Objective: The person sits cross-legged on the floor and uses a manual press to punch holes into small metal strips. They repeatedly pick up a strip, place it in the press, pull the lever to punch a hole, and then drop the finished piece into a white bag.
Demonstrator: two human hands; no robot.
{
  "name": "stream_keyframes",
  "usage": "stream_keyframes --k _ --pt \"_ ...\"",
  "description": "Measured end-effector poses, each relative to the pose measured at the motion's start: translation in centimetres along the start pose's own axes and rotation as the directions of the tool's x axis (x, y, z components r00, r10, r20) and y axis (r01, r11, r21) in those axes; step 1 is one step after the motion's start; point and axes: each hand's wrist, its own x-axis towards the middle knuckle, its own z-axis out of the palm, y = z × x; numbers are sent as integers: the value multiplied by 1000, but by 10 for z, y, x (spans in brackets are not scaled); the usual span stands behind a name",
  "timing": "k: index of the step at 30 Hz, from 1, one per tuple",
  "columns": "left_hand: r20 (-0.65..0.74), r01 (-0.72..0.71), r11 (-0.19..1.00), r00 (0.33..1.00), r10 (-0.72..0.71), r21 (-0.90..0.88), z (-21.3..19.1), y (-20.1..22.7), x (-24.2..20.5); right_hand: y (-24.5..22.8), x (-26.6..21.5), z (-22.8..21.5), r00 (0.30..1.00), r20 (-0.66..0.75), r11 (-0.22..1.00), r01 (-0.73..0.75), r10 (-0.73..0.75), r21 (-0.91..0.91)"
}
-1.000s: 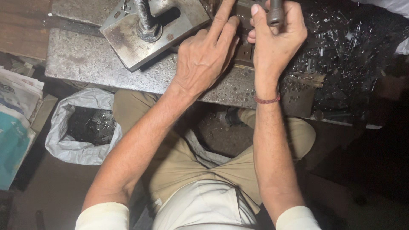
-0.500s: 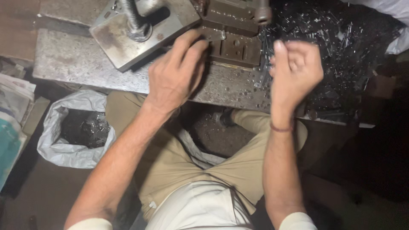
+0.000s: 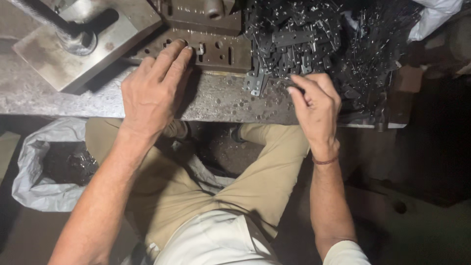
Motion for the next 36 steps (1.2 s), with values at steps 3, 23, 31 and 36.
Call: stream_keyframes --k 3,23,31,36 --pt "10 -11 1000 1000 11 0 -2 0 -6 -18 -3 18 999 30 999 17 -19 38" --pt "-209 -119 972 975 75 -203 -23 -2 -21 -40 6 64 913 -11 911 -406 408 74" --pt "-194 703 406 365 -911 -583 -43 -33 -236 -2 8 67 816 225 679 -571 532 461" --pt "-153 823 559 543 -826 -98 -16 -103 -365 9 0 59 788 285 566 -598 546 568"
